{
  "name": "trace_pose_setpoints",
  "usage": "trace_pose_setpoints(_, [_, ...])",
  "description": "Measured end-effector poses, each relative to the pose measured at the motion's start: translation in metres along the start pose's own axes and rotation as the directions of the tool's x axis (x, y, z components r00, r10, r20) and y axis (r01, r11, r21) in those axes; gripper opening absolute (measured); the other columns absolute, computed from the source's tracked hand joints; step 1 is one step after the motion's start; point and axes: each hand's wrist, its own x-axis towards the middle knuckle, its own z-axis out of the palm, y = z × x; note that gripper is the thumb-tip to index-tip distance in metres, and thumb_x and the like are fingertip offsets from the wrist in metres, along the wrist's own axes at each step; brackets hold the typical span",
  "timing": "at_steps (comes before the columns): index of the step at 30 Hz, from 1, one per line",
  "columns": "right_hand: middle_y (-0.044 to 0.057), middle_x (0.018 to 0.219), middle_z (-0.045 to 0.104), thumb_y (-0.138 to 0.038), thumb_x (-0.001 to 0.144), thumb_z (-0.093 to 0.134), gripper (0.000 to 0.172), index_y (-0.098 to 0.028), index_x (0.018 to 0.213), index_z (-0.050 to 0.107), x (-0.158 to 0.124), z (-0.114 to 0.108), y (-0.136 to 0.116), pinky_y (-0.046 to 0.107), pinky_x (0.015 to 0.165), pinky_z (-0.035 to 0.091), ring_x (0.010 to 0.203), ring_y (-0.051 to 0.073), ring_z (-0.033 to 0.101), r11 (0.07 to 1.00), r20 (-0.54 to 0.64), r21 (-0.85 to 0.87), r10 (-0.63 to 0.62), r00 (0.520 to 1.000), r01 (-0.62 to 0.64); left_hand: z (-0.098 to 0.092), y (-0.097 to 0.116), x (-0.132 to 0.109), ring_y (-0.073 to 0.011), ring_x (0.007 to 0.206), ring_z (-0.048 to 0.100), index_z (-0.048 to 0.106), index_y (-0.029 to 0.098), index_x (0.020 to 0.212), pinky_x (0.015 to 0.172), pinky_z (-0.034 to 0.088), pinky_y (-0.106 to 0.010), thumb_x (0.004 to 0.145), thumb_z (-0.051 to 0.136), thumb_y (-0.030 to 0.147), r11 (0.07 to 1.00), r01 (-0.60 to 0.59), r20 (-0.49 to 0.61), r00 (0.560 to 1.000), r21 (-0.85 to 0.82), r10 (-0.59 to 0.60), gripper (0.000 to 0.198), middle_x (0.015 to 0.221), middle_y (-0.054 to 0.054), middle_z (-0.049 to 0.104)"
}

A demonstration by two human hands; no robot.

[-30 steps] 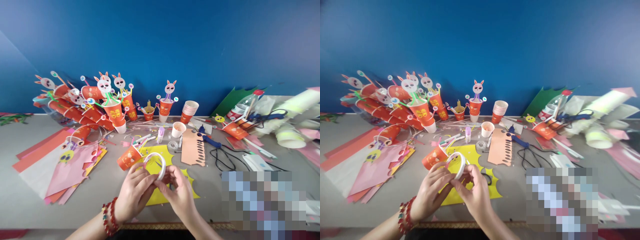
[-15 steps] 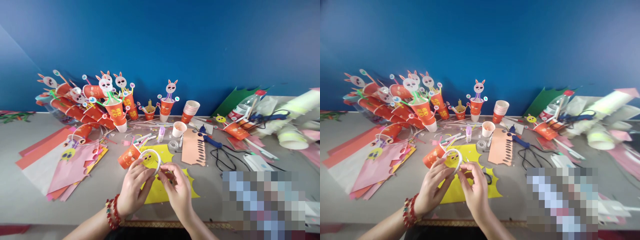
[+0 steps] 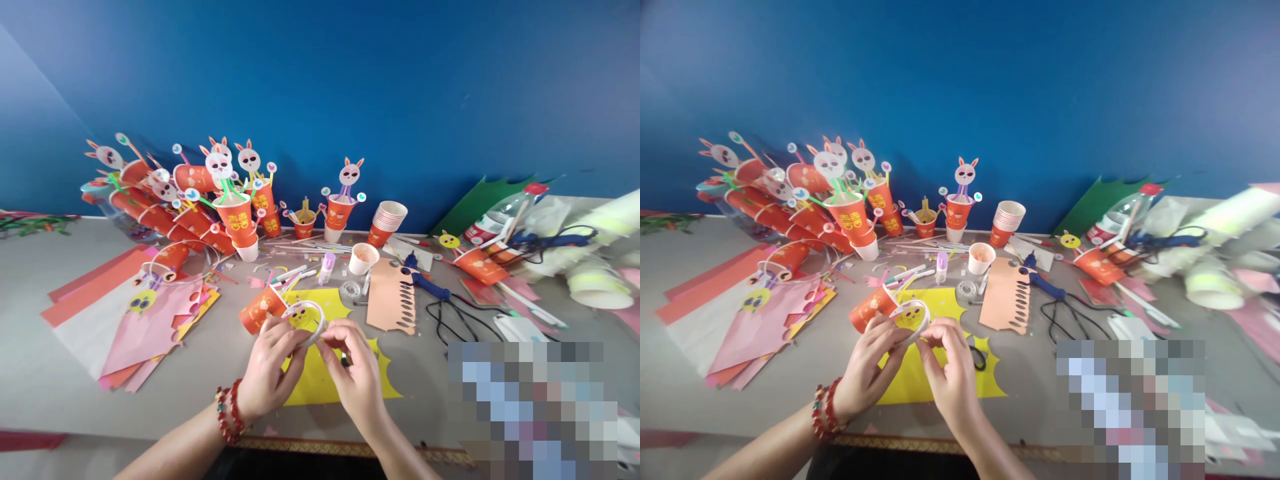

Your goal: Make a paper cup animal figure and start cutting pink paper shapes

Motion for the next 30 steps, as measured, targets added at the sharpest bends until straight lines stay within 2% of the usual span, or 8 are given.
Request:
trace_pose_setpoints(6, [0.006, 0.095, 0.063, -0.02, 0.095, 0.054, 0.007, -0.022, 0.089, 0.057, -0.005, 0.001, 0.0, 0.03, 0.081, 0.053, 0.088, 0.019, 0.063, 0.998, 0.047, 0.069, 0.0, 0.999, -0.004, -0.002, 0.0, 0.002, -0.0181, 0.073, 0.054, 0.06, 0.019, 0.101, 0.076, 0.039, -0.035, 0.092, 0.041, 0.009, 0.999, 0.037, 0.001, 0.999, -0.012, -0.037, 0.023, 0.081, -0.004, 0.062])
trace_pose_setpoints(9, [0.005, 0.093, 0.064, -0.022, 0.093, 0.058, 0.002, -0.022, 0.092, 0.057, -0.006, 0.003, -0.001, 0.028, 0.078, 0.053, 0.086, 0.018, 0.065, 0.996, 0.024, 0.069, 0.047, 0.999, -0.049, -0.002, 0.0, 0.002, -0.0175, 0.073, 0.055, 0.06, 0.019, 0.096, 0.076, 0.038, -0.034, 0.092, 0.043, 0.01, 0.999, 0.032, -0.025, 0.999, 0.015, -0.032, 0.02, 0.079, -0.003, 0.062])
trace_pose_setpoints(13, [0.004, 0.089, 0.066, -0.024, 0.092, 0.061, 0.008, -0.023, 0.099, 0.059, -0.004, 0.003, -0.004, 0.027, 0.072, 0.053, 0.08, 0.017, 0.065, 0.992, 0.024, 0.074, 0.102, 0.995, -0.103, -0.002, 0.0, 0.002, -0.0177, 0.072, 0.056, 0.06, 0.019, 0.094, 0.073, 0.039, -0.034, 0.09, 0.045, 0.011, 0.999, 0.013, -0.049, 0.999, 0.044, -0.01, 0.018, 0.077, -0.003, 0.063])
trace_pose_setpoints(16, [0.005, 0.091, 0.067, -0.022, 0.092, 0.06, 0.002, -0.022, 0.092, 0.061, -0.002, 0.001, -0.006, 0.029, 0.075, 0.052, 0.085, 0.019, 0.065, 0.998, 0.05, 0.026, 0.053, 0.997, -0.054, -0.001, -0.001, 0.001, -0.0171, 0.069, 0.056, 0.06, 0.019, 0.094, 0.073, 0.039, -0.034, 0.089, 0.045, 0.011, 0.998, 0.002, -0.062, 0.998, 0.057, 0.002, 0.017, 0.074, -0.002, 0.062])
trace_pose_setpoints(21, [0.005, 0.09, 0.065, -0.017, 0.092, 0.059, 0.011, -0.022, 0.083, 0.062, -0.001, 0.002, -0.009, 0.03, 0.078, 0.05, 0.087, 0.02, 0.063, 0.998, 0.015, -0.011, -0.061, 0.998, 0.061, -0.001, -0.003, 0.001, -0.0173, 0.07, 0.057, 0.059, 0.02, 0.094, 0.076, 0.039, -0.035, 0.089, 0.046, 0.01, 0.999, -0.004, -0.084, 0.996, 0.048, 0.008, 0.016, 0.075, -0.002, 0.062])
trace_pose_setpoints(30, [0.005, 0.091, 0.064, -0.017, 0.093, 0.056, 0.01, -0.022, 0.085, 0.06, -0.003, 0.004, -0.011, 0.031, 0.08, 0.05, 0.089, 0.021, 0.063, 0.995, 0.008, -0.053, -0.08, 0.997, 0.08, -0.005, 0.004, 0.002, -0.0176, 0.069, 0.055, 0.06, 0.021, 0.094, 0.077, 0.041, -0.037, 0.089, 0.044, 0.01, 0.999, 0.034, -0.093, 0.995, 0.019, -0.033, 0.02, 0.074, -0.002, 0.061])
